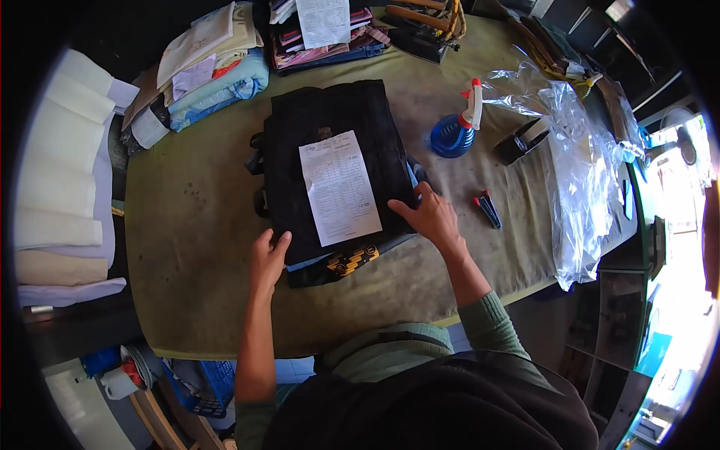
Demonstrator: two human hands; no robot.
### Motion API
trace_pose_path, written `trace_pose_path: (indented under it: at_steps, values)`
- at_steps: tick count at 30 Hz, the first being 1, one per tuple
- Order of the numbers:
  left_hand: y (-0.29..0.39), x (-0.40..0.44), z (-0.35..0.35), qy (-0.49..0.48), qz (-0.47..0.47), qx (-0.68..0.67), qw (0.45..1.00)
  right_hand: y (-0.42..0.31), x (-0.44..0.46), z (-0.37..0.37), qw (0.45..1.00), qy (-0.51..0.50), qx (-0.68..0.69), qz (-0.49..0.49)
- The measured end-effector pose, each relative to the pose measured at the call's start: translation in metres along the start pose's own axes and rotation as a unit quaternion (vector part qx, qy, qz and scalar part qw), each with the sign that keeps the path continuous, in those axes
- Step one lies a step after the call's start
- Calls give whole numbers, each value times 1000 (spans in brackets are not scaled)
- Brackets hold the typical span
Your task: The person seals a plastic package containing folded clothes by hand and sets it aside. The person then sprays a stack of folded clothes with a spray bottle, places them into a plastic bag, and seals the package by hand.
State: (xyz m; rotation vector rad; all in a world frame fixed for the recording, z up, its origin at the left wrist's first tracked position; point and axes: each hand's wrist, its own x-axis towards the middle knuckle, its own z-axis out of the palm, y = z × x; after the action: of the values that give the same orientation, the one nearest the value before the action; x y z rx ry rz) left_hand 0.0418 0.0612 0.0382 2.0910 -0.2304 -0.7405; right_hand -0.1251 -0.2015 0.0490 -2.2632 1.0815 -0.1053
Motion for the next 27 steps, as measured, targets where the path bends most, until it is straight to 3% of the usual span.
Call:
trace_pose_path:
  at_steps: [4, 7, 9, 12, 13, 15, 18, 19, 21, 22, 24, 27]
  values:
    - [2, 5, -2, -37, -19, -53, 998, 14, 7, 9, 998, -10, 17, -53]
    - [7, 2, -6, -72, -81, -142, 984, 18, 13, 10, 972, -117, 203, 20]
    - [4, 3, -7, -91, -111, -224, 964, 26, 23, 12, 974, -66, 214, -27]
    - [4, -2, 4, -121, -68, -210, 968, 26, 38, 1, 962, -37, 264, -65]
    - [3, -4, 10, -91, -55, -180, 978, 23, 41, -6, 955, -31, 285, -73]
    - [-4, -2, 24, -36, -27, -117, 992, 33, 46, 2, 977, -21, 188, -100]
    - [-9, 3, 27, 64, 52, 96, 992, 38, 40, 9, 993, 1, 99, -68]
    - [-13, -2, 26, 107, 79, 170, 976, 44, 39, 16, 987, 33, 134, -79]
    - [-23, -4, 22, 154, 106, 170, 968, 49, 39, 29, 968, 99, 207, -101]
    - [-27, -3, 20, 177, 121, 169, 962, 47, 40, 25, 975, 52, 209, -54]
    - [-35, 5, 10, 119, 79, 122, 982, 41, 42, 13, 977, -41, 207, 41]
    - [-38, 11, 8, 79, 19, 147, 986, 35, 51, 11, 975, -69, 208, 43]
